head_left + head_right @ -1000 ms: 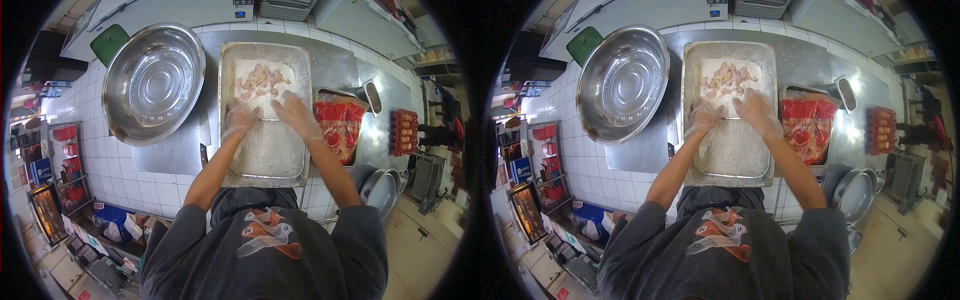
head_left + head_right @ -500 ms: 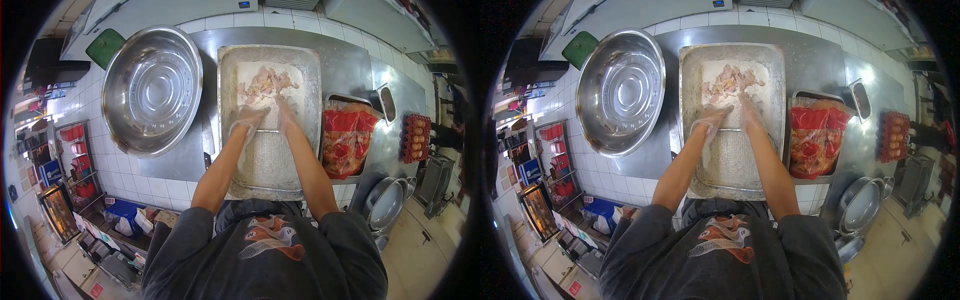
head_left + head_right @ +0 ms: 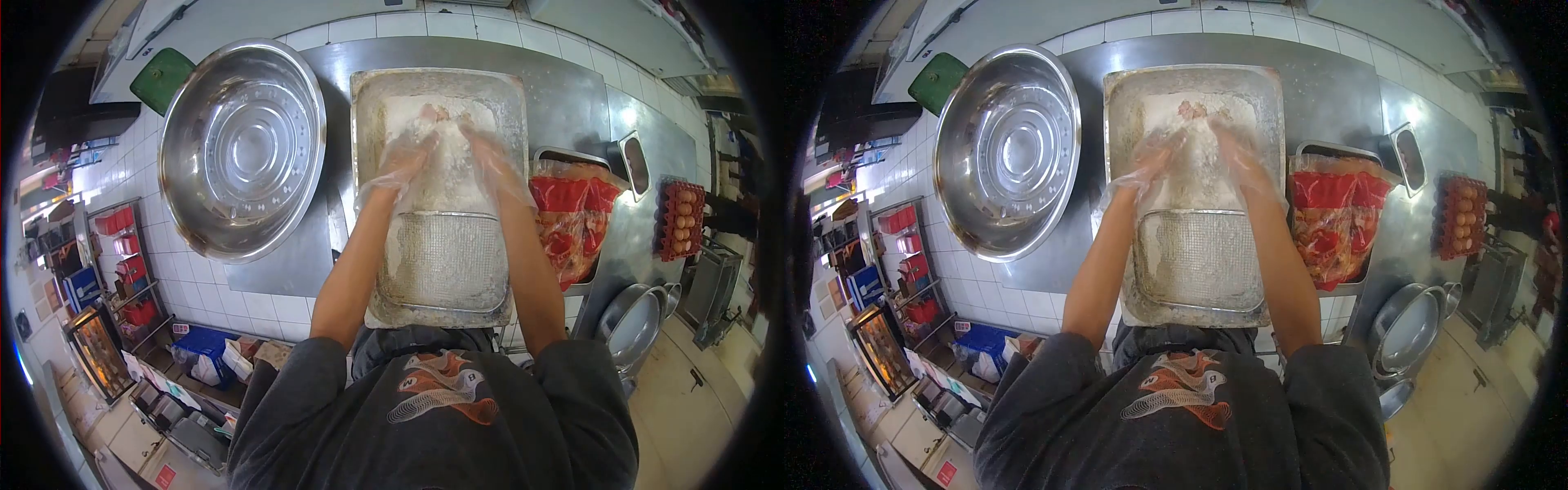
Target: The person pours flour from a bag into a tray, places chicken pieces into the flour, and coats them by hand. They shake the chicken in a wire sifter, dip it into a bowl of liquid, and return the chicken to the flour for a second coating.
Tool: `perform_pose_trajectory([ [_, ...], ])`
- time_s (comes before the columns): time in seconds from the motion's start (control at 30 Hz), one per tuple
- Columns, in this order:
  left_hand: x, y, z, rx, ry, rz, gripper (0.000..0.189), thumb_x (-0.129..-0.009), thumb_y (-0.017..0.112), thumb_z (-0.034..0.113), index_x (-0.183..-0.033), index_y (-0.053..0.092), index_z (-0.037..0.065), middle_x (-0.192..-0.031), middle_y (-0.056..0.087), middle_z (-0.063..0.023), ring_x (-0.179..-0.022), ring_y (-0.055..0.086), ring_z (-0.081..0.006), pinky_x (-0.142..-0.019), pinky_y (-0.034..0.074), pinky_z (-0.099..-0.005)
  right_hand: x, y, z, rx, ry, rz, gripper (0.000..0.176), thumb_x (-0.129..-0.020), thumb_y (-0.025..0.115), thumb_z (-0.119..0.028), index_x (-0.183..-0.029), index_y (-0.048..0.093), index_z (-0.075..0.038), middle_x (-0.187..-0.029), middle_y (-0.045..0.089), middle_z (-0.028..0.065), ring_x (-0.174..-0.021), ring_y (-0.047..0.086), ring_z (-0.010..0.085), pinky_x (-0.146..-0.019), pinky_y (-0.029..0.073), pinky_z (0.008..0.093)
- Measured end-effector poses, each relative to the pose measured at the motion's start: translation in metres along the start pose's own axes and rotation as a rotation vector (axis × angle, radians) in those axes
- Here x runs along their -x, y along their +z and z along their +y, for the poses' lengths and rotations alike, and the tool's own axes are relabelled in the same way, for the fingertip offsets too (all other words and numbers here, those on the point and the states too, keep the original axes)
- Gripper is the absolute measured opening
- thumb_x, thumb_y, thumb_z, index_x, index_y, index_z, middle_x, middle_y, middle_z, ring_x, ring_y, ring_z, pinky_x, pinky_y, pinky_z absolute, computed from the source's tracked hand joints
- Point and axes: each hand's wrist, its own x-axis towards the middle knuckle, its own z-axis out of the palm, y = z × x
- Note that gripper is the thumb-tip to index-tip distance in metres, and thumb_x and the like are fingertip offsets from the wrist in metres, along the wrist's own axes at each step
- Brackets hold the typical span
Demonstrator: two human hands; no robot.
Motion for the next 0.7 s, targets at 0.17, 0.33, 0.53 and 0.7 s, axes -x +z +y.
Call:
perform_pose_trajectory([
  [0.17, -0.027, 0.027, -0.016, -0.439, -0.129, 0.246, 0.102, -0.086, 0.042, 0.072, -0.139, 0.04, -0.015, -0.132, 0.052, -0.0356, -0.128, 0.048, -0.0458, -0.112, 0.034, -0.0427, -0.037, 0.006, -0.019, 0.708, 0.02, 0.299, 0.079, -0.094, 0.045, -0.054, -0.141, 0.04, 0.009, -0.146, 0.038, 0.0331, -0.138, 0.034, 0.0461, -0.115, 0.028, 0.0459],
  [0.33, -0.057, 0.046, -0.028, 0.086, -0.292, 0.156, 0.105, -0.081, 0.058, 0.07, -0.142, 0.036, -0.013, -0.14, 0.047, -0.0325, -0.134, 0.044, -0.0395, -0.112, 0.033, -0.0433, -0.085, 0.028, 0.026, 0.589, 0.048, 0.336, 0.083, -0.091, 0.046, -0.061, -0.138, 0.044, 0.008, -0.141, 0.044, 0.0325, -0.134, 0.04, 0.0452, -0.113, 0.03, 0.0492],
  [0.53, -0.053, 0.051, 0.005, 0.67, -0.331, -0.117, 0.101, -0.078, 0.068, 0.064, -0.142, 0.04, -0.009, -0.142, 0.047, -0.0254, -0.135, 0.042, -0.032, -0.11, 0.035, -0.0357, -0.09, 0.036, 0.034, 0.149, 0.031, 0.344, 0.098, -0.085, 0.053, -0.069, -0.142, 0.039, 0.01, -0.147, 0.04, 0.0292, -0.139, 0.037, 0.0409, -0.115, 0.027, 0.0437],
  [0.7, -0.081, 0.067, -0.029, 0.677, -0.05, -0.087, 0.083, -0.083, 0.069, 0.05, -0.142, 0.043, -0.004, -0.131, 0.057, -0.0195, -0.119, 0.054, -0.029, -0.101, 0.042, -0.035, -0.043, 0.038, -0.02, 0.089, 0.011, 0.34, 0.088, -0.084, 0.063, -0.057, -0.144, 0.041, 0.004, -0.149, 0.04, 0.0202, -0.138, 0.038, 0.036, -0.114, 0.03, 0.0413],
])
